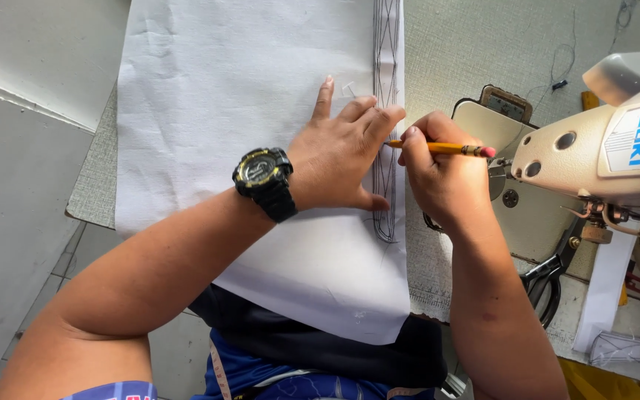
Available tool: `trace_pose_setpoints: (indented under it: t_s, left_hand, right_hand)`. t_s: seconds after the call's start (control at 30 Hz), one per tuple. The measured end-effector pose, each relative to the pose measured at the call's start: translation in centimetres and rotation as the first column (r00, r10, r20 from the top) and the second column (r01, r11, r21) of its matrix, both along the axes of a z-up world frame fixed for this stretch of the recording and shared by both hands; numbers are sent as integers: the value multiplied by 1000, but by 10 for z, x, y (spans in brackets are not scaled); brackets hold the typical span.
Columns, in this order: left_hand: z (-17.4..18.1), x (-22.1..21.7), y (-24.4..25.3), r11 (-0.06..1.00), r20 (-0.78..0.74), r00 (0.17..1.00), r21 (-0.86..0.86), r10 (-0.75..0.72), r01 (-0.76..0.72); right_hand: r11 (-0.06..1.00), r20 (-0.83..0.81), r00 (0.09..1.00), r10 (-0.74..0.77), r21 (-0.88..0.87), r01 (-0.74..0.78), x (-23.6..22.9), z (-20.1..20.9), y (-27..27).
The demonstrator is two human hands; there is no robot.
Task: The person uses a pencil to draw and refine lines on a large sheet of white paper placed on a work table. They hold the paper steady with their left hand while drawing with their right hand, occasionally adjusting the paper's position.
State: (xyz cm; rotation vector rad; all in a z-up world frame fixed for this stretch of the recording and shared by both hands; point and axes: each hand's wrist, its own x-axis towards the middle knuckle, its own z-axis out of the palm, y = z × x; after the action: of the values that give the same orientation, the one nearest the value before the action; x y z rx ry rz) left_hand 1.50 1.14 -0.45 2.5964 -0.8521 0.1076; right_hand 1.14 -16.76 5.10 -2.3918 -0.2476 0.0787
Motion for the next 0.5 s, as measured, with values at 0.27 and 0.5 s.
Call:
trace_pose_setpoints:
  t_s: [0.27, 0.5]
  left_hand:
    - [-5, -4, -8, 993, 0, 997, 86, 76, -75]
    - [-3, -5, -9, 994, -8, 997, 79, 72, -72]
  right_hand:
    - [997, -29, 999, 27, 67, -25, -5, -4, 6]
    - [998, -33, 998, 53, 28, -53, -9, -1, 6]
